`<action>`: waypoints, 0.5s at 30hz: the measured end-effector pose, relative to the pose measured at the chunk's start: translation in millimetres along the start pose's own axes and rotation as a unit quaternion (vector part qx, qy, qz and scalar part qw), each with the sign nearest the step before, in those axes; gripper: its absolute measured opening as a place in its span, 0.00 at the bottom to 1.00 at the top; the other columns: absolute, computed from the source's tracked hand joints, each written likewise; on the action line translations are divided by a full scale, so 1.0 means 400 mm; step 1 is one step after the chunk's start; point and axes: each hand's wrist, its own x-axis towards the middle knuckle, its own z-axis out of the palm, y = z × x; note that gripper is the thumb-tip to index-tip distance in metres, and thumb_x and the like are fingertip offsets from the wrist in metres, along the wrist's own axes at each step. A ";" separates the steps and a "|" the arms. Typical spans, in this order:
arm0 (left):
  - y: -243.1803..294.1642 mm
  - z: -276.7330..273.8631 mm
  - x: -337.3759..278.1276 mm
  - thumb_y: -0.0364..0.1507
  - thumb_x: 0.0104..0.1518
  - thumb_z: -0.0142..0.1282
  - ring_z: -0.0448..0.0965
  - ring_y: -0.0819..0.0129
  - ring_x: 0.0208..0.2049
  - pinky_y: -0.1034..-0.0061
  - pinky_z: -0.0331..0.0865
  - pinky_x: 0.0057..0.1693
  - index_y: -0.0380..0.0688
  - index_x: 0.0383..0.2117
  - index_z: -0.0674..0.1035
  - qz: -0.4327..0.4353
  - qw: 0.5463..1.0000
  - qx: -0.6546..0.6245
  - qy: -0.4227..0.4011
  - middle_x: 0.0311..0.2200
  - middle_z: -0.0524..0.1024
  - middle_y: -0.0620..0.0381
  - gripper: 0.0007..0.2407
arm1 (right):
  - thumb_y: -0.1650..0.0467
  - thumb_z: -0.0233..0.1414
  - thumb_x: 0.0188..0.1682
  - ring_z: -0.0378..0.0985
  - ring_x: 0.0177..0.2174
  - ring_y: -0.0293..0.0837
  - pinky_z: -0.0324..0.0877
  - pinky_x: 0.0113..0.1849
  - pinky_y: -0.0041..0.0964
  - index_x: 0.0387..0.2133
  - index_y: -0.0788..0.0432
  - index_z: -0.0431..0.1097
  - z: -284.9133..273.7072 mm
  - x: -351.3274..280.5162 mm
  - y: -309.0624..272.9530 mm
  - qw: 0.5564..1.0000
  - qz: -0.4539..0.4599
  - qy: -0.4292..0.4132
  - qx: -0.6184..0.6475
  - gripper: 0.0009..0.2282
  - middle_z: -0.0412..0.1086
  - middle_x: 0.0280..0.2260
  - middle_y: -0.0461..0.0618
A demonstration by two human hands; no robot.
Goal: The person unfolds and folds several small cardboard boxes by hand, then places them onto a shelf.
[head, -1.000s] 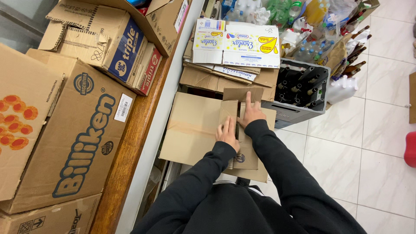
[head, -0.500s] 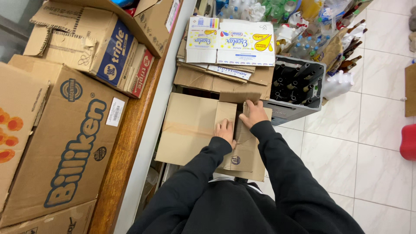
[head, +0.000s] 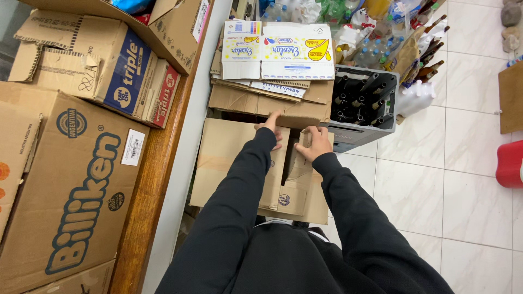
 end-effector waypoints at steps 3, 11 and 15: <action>-0.034 -0.025 0.060 0.44 0.56 0.75 0.93 0.52 0.36 0.40 0.89 0.40 0.43 0.68 0.63 0.009 1.000 0.001 -0.024 0.40 0.86 0.45 0.39 | 0.54 0.70 0.49 0.80 0.59 0.74 0.82 0.60 0.69 0.64 0.45 0.66 0.006 -0.016 0.005 1.000 -0.008 0.006 0.017 0.31 0.58 0.64 0.57; -0.103 -0.123 0.175 0.23 0.65 0.73 0.85 0.69 0.24 0.78 0.87 0.27 0.62 0.69 0.82 0.191 0.955 0.140 -0.177 0.36 0.89 0.50 0.26 | 0.55 0.66 0.49 0.76 0.65 0.70 0.78 0.62 0.64 0.65 0.54 0.66 0.037 -0.031 0.026 0.997 -0.059 0.048 0.034 0.33 0.62 0.64 0.61; -0.092 -0.110 0.245 0.28 0.68 0.69 0.58 0.51 0.85 0.54 0.46 0.88 0.73 0.69 0.85 0.309 0.875 0.316 -0.198 0.73 0.79 0.54 0.24 | 0.58 0.66 0.47 0.81 0.56 0.64 0.79 0.56 0.62 0.64 0.54 0.69 0.027 -0.048 0.023 0.994 -0.061 0.070 0.055 0.31 0.67 0.57 0.59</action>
